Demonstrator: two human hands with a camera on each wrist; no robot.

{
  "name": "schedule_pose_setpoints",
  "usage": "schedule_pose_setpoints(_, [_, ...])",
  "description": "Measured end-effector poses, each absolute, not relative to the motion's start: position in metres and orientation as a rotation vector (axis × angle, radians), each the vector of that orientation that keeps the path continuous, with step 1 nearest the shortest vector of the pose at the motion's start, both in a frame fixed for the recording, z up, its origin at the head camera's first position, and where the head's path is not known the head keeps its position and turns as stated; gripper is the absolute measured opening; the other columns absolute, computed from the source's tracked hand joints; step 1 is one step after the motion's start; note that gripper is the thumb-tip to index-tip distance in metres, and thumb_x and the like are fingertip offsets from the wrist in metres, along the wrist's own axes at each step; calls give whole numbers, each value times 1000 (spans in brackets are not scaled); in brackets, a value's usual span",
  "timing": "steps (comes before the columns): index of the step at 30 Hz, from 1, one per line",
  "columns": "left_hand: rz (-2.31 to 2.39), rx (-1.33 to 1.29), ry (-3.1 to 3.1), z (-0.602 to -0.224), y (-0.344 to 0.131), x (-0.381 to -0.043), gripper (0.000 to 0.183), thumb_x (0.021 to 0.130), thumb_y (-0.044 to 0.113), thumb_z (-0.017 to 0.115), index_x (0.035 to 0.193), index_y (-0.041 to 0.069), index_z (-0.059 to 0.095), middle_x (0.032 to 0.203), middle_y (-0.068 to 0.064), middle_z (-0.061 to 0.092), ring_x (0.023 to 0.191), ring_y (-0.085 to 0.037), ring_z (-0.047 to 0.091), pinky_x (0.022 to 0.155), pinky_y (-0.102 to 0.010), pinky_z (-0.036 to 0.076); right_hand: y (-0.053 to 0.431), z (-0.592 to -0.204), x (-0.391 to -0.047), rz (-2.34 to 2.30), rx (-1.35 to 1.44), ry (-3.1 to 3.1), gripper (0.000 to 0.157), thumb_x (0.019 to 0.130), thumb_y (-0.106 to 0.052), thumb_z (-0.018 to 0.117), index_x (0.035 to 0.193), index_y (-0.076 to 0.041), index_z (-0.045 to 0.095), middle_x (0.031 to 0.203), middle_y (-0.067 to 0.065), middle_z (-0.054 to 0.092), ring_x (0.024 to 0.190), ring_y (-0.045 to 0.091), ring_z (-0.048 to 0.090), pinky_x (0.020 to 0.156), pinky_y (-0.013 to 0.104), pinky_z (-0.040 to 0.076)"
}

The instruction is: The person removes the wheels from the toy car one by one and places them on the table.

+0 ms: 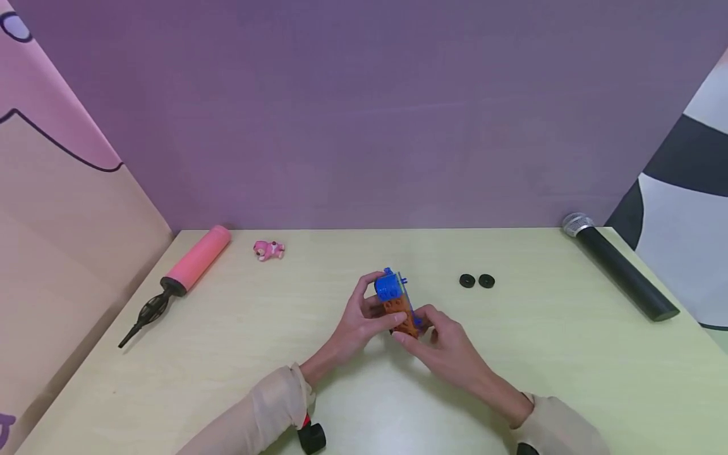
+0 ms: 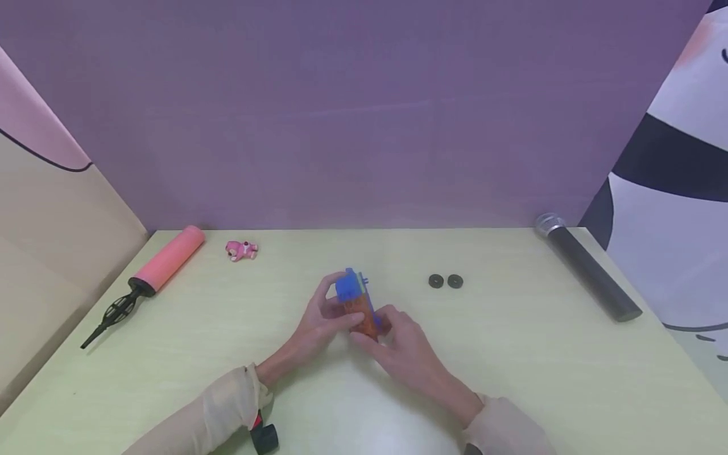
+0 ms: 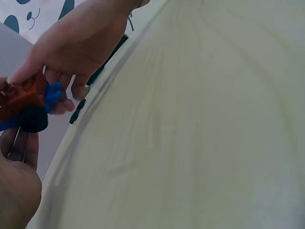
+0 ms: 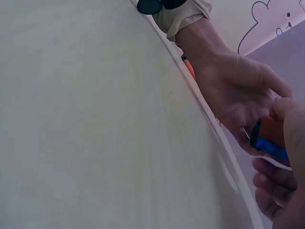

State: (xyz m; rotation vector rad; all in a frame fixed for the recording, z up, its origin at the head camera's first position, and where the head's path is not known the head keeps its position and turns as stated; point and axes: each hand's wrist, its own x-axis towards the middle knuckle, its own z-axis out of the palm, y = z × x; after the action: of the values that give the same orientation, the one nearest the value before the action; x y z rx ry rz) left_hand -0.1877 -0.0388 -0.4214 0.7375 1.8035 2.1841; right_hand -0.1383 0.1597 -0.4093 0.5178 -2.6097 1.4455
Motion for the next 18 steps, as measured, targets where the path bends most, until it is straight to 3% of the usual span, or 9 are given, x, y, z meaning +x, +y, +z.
schedule_pose_setpoints(6, [2218,621,1805,-423,-40,-188,48,97,14,70,134,9,40,126,-18,61,111,-26,63,95,-32,54,169,-409,-141,1597,464,-2543,23,95,-18,77,109,-8,62,98,4,65,89,22,61,76,30,53])
schedule_pose_setpoints(10, [2204,597,1806,-424,-41,-186,51,96,16,72,131,2,39,116,-12,60,104,-22,60,89,-28,52,177,-406,-145,1736,504,-2474,19,99,-13,71,113,-5,61,101,10,64,85,28,64,71,31,55])
schedule_pose_setpoints(15, [2180,697,1777,-424,-43,-187,48,98,20,69,132,-1,43,111,-10,64,99,-20,64,88,-30,52,178,-403,-150,1838,573,-2400,15,102,-9,65,112,2,62,100,12,65,84,26,68,74,32,57])
schedule_pose_setpoints(18, [2157,748,1732,-425,-44,-188,38,98,22,68,122,0,49,108,-9,67,93,-19,67,84,-29,54,178,-401,-153,1882,569,-2364,13,103,-7,63,111,4,62,99,13,65,84,23,68,77,30,58])
